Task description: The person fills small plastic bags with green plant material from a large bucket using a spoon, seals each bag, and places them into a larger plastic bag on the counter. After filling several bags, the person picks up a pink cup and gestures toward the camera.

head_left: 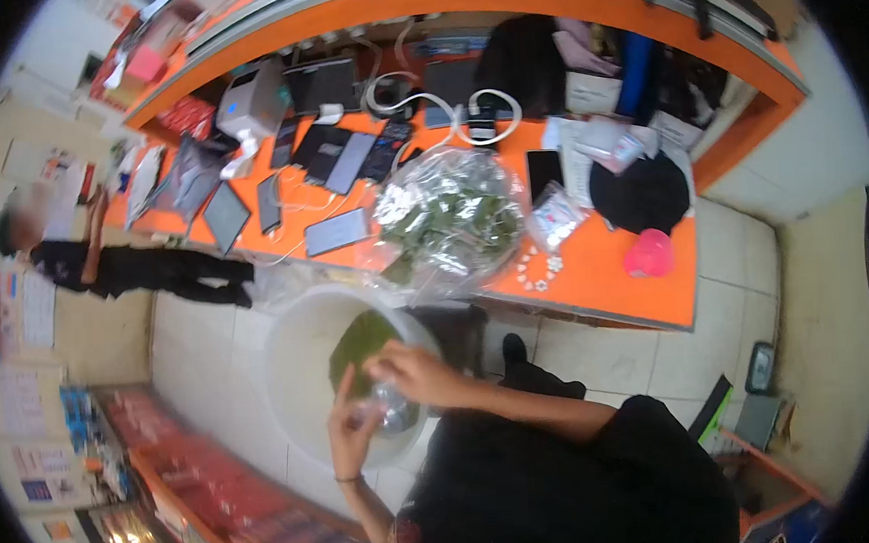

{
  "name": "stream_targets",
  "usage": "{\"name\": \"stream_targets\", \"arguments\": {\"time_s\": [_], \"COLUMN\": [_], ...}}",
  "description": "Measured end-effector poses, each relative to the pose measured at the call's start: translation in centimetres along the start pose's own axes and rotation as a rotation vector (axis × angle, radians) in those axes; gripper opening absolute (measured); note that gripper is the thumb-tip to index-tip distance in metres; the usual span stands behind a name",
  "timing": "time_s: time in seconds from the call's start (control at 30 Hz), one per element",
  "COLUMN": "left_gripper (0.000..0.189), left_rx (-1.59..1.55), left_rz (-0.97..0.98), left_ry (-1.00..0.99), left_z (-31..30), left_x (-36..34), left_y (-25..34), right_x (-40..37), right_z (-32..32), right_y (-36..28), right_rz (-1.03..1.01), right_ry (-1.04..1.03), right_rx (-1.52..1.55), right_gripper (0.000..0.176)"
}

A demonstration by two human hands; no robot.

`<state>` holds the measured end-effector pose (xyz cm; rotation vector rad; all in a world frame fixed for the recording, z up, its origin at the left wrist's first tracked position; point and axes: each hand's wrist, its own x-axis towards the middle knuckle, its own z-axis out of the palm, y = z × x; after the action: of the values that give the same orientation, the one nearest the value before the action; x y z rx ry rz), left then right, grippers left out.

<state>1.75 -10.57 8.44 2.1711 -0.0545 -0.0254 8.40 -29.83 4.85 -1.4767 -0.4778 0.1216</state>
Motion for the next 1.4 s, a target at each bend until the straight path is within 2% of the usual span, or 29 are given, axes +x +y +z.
{"name": "stream_targets", "arguments": {"time_s": [0.03,0.07,0.13,0.17,0.2,0.27,0.3,0.33,0.37,0.4,0.47,0.5,0.57,0.63,0.7,0.77,0.9,0.97,1.03,1.07,1.13,1.2,1.27,1.3,1.37,1.4], "left_gripper": [0.013,0.013,0.012,0.012,0.013,0.015,0.015,0.016,0.016,0.016,0.016,0.015,0.015,0.017,0.015,0.014,0.014,0.015,0.014,0.012,0.012,0.012,0.037,0.037,0.030,0.032], "left_rx": [-0.011,-0.028,0.002,-0.012,0.035,0.076,0.065,0.065,0.064,0.080,0.078,0.079,0.059,0.022,0.000,-0.028,-0.124,-0.182,-0.053,-0.127,-0.153,-0.135,0.001,-0.007,0.026,-0.028], "left_rz": [-0.088,-0.064,-0.196,-0.169,-0.077,0.049,0.066,0.057,0.046,0.028,0.041,0.045,0.081,-0.076,-0.028,0.016,-0.038,-0.049,-0.034,-0.068,-0.082,-0.072,-0.173,-0.169,-0.173,-0.135], "left_ry": [-0.036,-0.080,-0.014,-0.057,-0.009,0.068,0.050,0.079,0.114,0.127,0.136,0.155,0.119,-0.009,0.027,0.067,0.138,0.143,0.114,0.155,0.169,0.160,0.136,0.137,0.137,0.173], "left_z": [1.1,1.9,3.5,4.1,4.5,4.9,4.8,4.6,4.8,5.0,5.4,5.8,6.0,5.7,5.8,5.9,6.1,5.9,5.8,6.1,6.2,6.1,5.3,5.3,5.1,5.0], "left_x": [0.2,0.5,0.8,1.1,1.5,1.5,1.2,0.9,1.0,0.9,0.7,0.6,0.7,0.9,1.1,1.1,1.3,1.3,1.5,1.6,1.5,1.7,0.5,0.6,0.5,0.4], "left_y": [1.2,1.0,0.6,0.4,-0.1,-2.2,-2.9,-3.6,-3.8,-2.5,-4.3,-5.8,-7.3,-6.6,-7.9,-9.4,-10.4,-10.0,-9.6,-8.8,-10.1,-9.5,-5.5,-5.5,-5.6,-4.4], "right_x": [-0.1,-0.3,-1.4,-1.9,-2.3,-5.0,-6.7,-8.5,-11.4,-13.5,-16.3,-16.8,-17.3,-16.3,-15.6,-15.2,-14.3,-13.6,-12.4,-11.7,-10.6,-9.7,-8.9,-8.5,-7.9,-7.7], "right_z": [-0.1,0.1,-1.1,-1.9,-2.8,-6.4,-9.0,-10.7,-14.6,-18.1,-23.3,-25.0,-27.6,-28.7,-29.2,-29.5,-29.1,-28.0,-26.5,-25.6,-23.5,-21.6,-19.6,-18.8,-17.5,-17.0], "right_y": [-0.9,-1.6,-2.0,-2.0,-2.0,-1.8,-2.8,-1.7,1.5,2.0,2.3,3.5,6.3,7.2,7.5,7.1,5.4,1.7,-2.9,-5.4,-10.2,-15.3,-20.2,-22.1,-24.9,-25.7], "right_rz": [0.030,0.024,0.036,-0.051,-0.137,-0.097,0.052,0.100,0.138,0.105,0.189,0.187,0.024,0.010,-0.012,0.143,0.110,0.073,0.049,0.052,-0.079,-0.149,-0.222,-0.227,-0.435,-0.433], "right_ry": [-0.084,-0.109,-0.088,-0.074,-0.069,0.250,0.449,0.827,1.055,1.248,1.492,1.507,1.452,1.478,1.492,1.517,1.572,1.486,1.417,1.350,1.219,1.021,0.848,0.846,0.689,0.682], "right_rx": [-0.041,-0.049,-0.087,-0.184,-0.281,-0.300,-0.417,-0.212,-0.621,-0.882,-1.070,-1.073,-0.923,-0.807,-0.688,-0.584,-0.648,-0.688,-0.726,-0.756,-0.637,-0.703,-0.685,-0.693,-0.719,-0.718], "right_gripper": [0.025,0.025,0.025,0.026,0.026,0.031,0.041,0.053,0.063,0.075,0.090,0.090,0.101,0.098,0.095,0.087,0.083,0.087,0.090,0.093,0.098,0.098,0.094,0.094,0.085,0.085]}}
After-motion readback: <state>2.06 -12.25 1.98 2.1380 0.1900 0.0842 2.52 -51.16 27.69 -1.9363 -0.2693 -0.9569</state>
